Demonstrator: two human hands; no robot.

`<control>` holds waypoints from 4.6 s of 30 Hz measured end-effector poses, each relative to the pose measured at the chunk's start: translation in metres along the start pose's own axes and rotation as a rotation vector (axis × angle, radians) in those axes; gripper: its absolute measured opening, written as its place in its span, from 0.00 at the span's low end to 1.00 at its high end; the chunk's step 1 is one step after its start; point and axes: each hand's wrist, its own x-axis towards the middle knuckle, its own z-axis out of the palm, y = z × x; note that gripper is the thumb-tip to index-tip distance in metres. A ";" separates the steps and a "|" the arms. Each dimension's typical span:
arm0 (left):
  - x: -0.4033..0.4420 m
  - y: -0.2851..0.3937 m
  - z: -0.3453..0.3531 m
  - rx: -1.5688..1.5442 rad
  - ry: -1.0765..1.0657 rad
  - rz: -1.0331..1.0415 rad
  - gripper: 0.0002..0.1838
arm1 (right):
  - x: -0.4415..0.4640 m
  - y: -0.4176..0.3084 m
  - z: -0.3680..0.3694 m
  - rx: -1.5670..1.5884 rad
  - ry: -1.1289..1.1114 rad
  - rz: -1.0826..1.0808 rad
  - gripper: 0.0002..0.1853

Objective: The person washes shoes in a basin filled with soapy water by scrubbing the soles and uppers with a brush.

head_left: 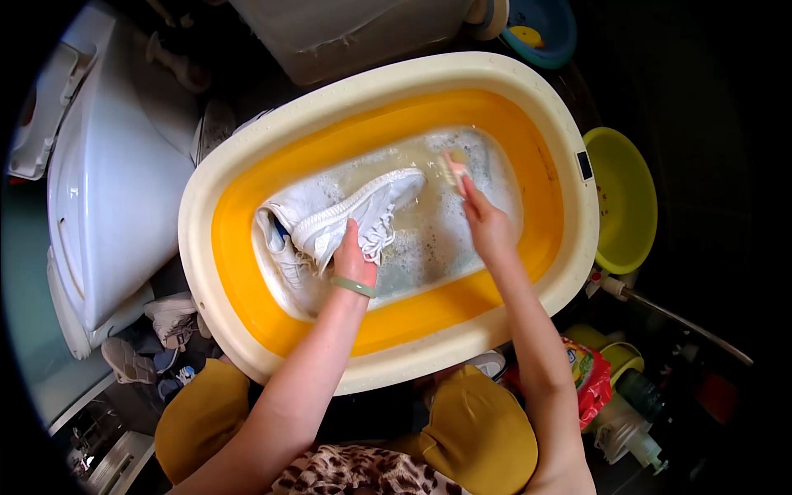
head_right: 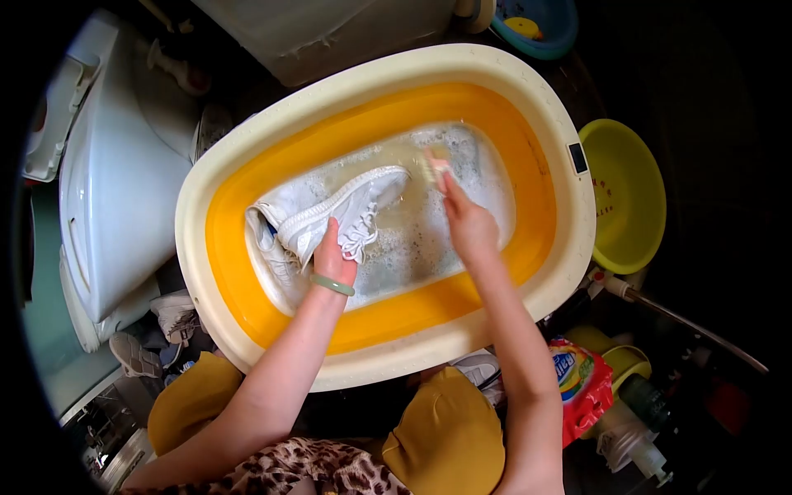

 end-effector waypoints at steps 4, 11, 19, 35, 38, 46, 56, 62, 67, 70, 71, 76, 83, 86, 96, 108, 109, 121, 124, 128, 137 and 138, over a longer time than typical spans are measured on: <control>-0.008 0.002 0.007 -0.003 0.051 -0.053 0.22 | -0.015 -0.097 0.003 -0.103 -0.212 -0.206 0.21; 0.001 0.012 0.024 -0.042 0.031 -0.080 0.22 | 0.025 0.012 -0.005 -0.098 -0.071 0.087 0.19; 0.011 0.040 0.040 0.477 -0.298 -0.070 0.25 | 0.032 -0.025 0.027 -0.050 -0.197 0.026 0.22; 0.047 0.004 0.023 0.027 -0.028 -0.436 0.19 | -0.065 -0.061 0.054 0.263 -0.386 -0.088 0.28; 0.048 0.001 0.012 -0.016 0.066 -0.539 0.20 | -0.048 -0.062 0.033 -0.085 -0.592 -0.077 0.29; 0.056 -0.011 0.012 -0.110 -0.079 -0.385 0.22 | -0.010 -0.040 0.058 0.119 -0.251 -0.041 0.24; 0.053 -0.012 0.006 -0.085 -0.047 -0.346 0.22 | 0.046 -0.031 0.037 -0.232 -0.341 -0.026 0.23; 0.040 0.002 0.019 -0.059 0.122 -0.534 0.22 | -0.047 -0.048 0.065 0.096 -0.379 -0.170 0.27; 0.058 -0.015 0.000 -0.044 0.025 -0.321 0.23 | 0.035 -0.020 0.037 -0.331 -0.408 -0.228 0.28; 0.055 -0.015 0.007 -0.099 0.057 -0.338 0.20 | 0.028 -0.034 0.044 -0.251 -0.333 -0.119 0.27; 0.055 -0.015 0.013 -0.108 0.042 -0.342 0.20 | 0.015 -0.043 0.048 -0.190 -0.286 -0.059 0.27; 0.041 0.000 0.010 -0.001 0.183 -0.537 0.23 | -0.056 -0.054 0.043 0.022 -0.644 -0.137 0.28; 0.065 -0.019 -0.009 -0.065 0.019 -0.351 0.22 | 0.033 -0.035 0.041 -0.168 -0.381 -0.072 0.25; 0.055 -0.011 0.002 -0.039 0.116 -0.413 0.23 | -0.034 -0.053 0.065 0.064 -0.516 -0.080 0.24; 0.056 -0.010 0.000 -0.029 0.013 -0.318 0.24 | 0.014 -0.040 0.038 -0.206 -0.367 -0.068 0.30; 0.060 -0.008 -0.012 -0.010 -0.006 -0.341 0.25 | 0.016 -0.022 0.045 -0.231 -0.458 -0.125 0.30; 0.059 -0.009 -0.013 -0.032 -0.023 -0.355 0.25 | -0.003 -0.026 0.054 -0.118 -0.403 -0.142 0.30; 0.054 -0.005 -0.008 -0.006 0.010 -0.350 0.25 | 0.013 -0.029 0.045 -0.220 -0.438 -0.150 0.34; 0.040 0.004 0.005 0.004 0.073 -0.376 0.24 | -0.055 -0.048 0.070 -0.021 -0.583 -0.177 0.32; 0.053 -0.003 -0.016 0.024 0.162 -0.511 0.25 | -0.025 -0.034 0.043 -0.058 -0.678 -0.326 0.29; 0.038 0.009 0.006 0.060 0.085 -0.430 0.25 | -0.044 -0.048 0.057 -0.089 -0.495 -0.227 0.26; 0.037 0.012 0.005 0.086 0.161 -0.500 0.25 | -0.055 -0.052 0.053 -0.083 -0.571 -0.259 0.27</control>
